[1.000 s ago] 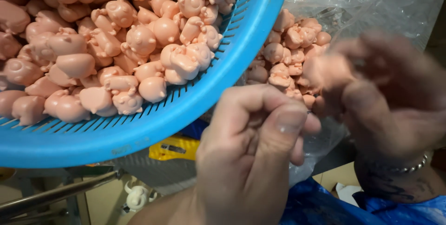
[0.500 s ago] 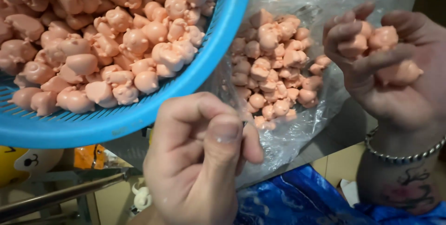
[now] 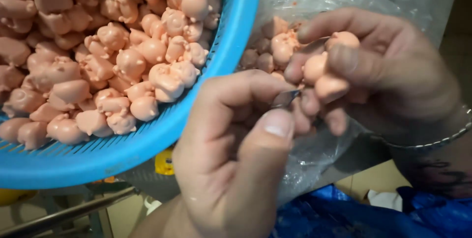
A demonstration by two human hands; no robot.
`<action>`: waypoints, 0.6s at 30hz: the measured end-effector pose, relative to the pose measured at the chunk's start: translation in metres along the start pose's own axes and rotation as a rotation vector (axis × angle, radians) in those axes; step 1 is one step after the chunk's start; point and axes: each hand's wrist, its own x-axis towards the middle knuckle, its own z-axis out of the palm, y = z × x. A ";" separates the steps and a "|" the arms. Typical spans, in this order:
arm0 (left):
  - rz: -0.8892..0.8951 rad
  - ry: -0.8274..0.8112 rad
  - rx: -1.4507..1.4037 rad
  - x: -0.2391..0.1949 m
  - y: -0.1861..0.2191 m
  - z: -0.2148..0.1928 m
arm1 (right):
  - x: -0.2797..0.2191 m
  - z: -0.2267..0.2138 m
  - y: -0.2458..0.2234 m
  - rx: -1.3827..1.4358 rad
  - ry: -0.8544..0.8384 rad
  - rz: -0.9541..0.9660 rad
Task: Trim excess plastic flashing from small toy figurines using a utility blade.
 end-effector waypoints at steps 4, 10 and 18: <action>0.163 -0.039 0.443 0.015 0.009 -0.007 | 0.003 -0.005 0.010 -0.276 0.075 -0.043; 0.252 -0.077 0.502 0.022 -0.006 -0.008 | 0.001 -0.020 0.021 0.165 -0.052 -0.083; 0.249 -0.005 0.529 0.017 -0.007 -0.010 | -0.006 -0.013 0.024 0.047 0.016 -0.115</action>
